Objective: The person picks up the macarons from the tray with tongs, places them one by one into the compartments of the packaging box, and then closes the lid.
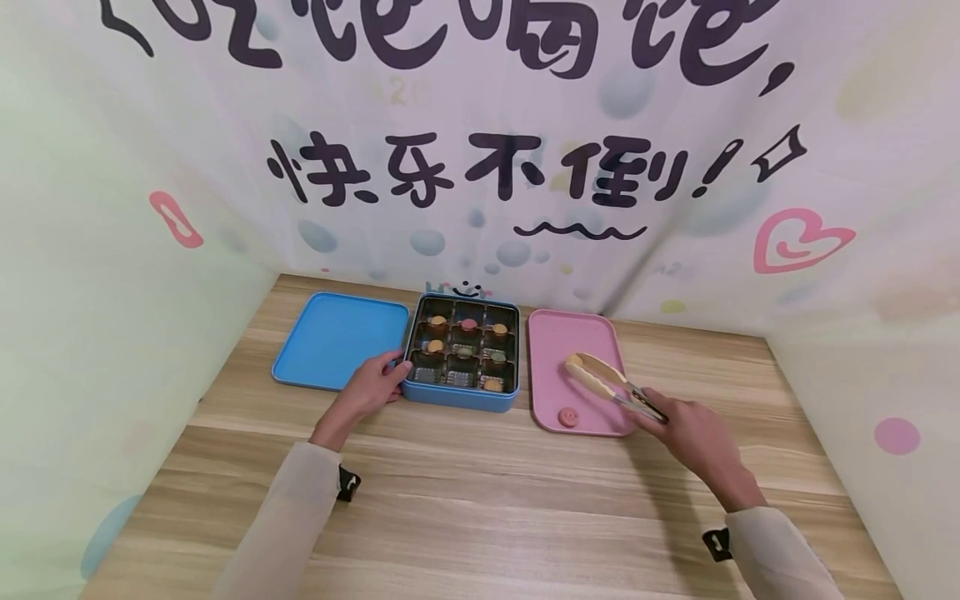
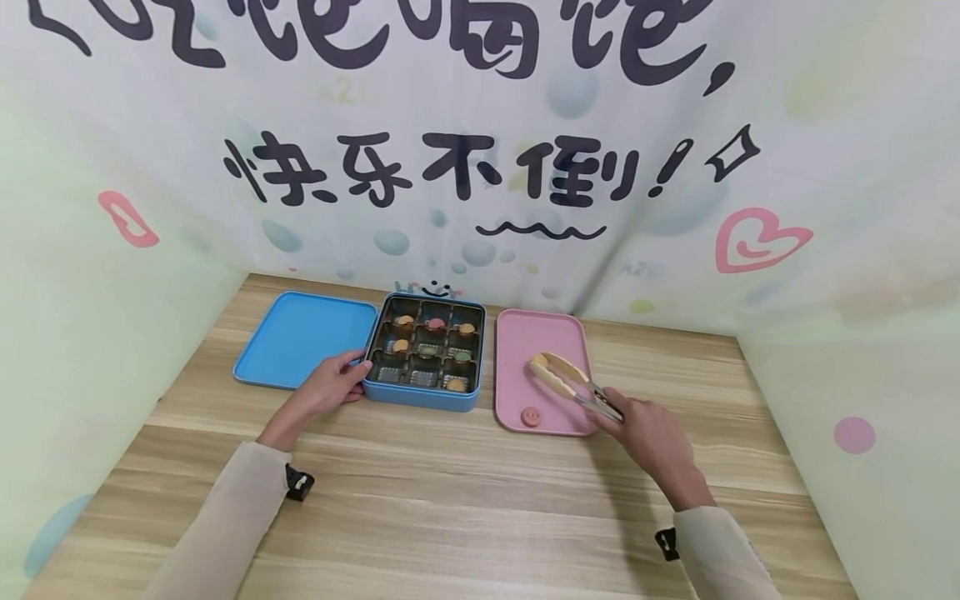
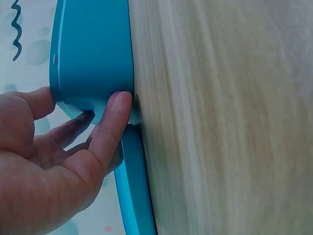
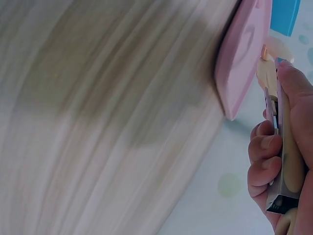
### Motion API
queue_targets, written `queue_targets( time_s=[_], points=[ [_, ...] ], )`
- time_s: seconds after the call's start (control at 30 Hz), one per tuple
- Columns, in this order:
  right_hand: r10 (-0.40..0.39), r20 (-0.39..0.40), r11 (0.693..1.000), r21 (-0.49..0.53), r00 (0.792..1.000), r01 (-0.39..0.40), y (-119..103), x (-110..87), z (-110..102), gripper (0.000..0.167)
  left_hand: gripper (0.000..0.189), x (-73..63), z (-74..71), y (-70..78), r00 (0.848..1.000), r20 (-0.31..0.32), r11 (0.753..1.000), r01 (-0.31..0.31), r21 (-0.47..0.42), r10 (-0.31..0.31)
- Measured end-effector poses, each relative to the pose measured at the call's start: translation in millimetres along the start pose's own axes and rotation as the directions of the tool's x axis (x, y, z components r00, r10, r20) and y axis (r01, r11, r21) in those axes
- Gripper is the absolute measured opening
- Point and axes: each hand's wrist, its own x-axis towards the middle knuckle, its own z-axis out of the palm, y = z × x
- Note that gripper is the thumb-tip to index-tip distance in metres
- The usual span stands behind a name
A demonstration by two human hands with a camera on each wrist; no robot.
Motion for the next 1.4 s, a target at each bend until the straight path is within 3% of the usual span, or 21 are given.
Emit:
queue_targets(
  time_s=[0.83, 1.4],
  points=[
    [-0.059, -0.034, 0.997, 0.045, 0.998, 0.060, -49, 11.9, -14, 0.059, 0.058, -0.2, 0.2, 0.0, 1.000, -0.008, 1.000, 0.000, 0.014, 0.000],
    [-0.154, -0.074, 0.987, 0.041, 0.985, 0.157, -77, 23.4, -14, 0.049, 0.059, 0.9, -1.0, -1.3, 1.000, -0.010, 1.000, 0.001, 0.015, -0.001]
  ],
)
